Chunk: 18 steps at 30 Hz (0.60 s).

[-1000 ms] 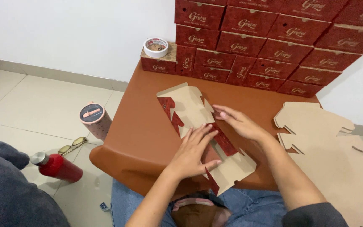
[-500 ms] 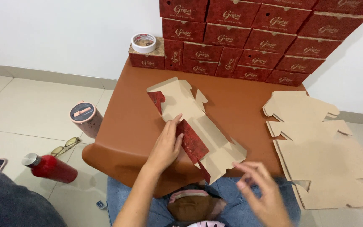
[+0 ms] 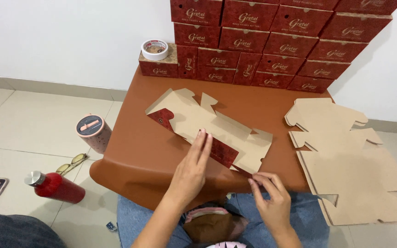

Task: Assembling a cardboard gift box from a flat template by folding and tucking flaps.

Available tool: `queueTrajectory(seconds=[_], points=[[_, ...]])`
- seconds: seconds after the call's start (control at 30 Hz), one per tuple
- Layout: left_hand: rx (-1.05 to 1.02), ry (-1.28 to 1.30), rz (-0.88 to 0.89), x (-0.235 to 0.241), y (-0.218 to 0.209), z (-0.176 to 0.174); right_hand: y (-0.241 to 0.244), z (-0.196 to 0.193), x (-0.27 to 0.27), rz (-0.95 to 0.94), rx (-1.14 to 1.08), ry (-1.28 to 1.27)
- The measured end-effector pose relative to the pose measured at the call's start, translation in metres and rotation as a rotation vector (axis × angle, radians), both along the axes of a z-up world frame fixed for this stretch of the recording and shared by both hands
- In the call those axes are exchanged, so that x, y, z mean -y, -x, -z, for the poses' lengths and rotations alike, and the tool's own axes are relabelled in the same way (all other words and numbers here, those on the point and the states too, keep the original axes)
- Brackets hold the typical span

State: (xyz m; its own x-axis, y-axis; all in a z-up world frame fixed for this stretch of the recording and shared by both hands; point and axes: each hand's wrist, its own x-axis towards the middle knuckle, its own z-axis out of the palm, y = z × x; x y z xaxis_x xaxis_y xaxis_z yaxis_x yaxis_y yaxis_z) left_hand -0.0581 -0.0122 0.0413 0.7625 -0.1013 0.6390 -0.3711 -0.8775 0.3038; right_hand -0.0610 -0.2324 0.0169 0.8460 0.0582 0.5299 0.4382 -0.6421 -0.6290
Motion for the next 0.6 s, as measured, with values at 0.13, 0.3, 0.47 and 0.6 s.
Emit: queueTrajectory(seconds=[0.13,0.3,0.47,0.6], points=[[0.061,0.062,0.143,-0.009,0.012,-0.003,-0.014,0.003,0.015,0.031,-0.028,-0.002],[0.127,0.207,-0.249,-0.056,0.013,0.014,-0.046,0.009,0.047,0.167,-0.077,0.094],[-0.080,0.239,-0.383,-0.088,0.016,0.010,-0.059,-0.009,0.037,0.265,0.064,0.043],[-0.276,0.255,-0.225,-0.089,0.015,0.008,-0.050,-0.004,0.008,0.122,0.313,0.157]])
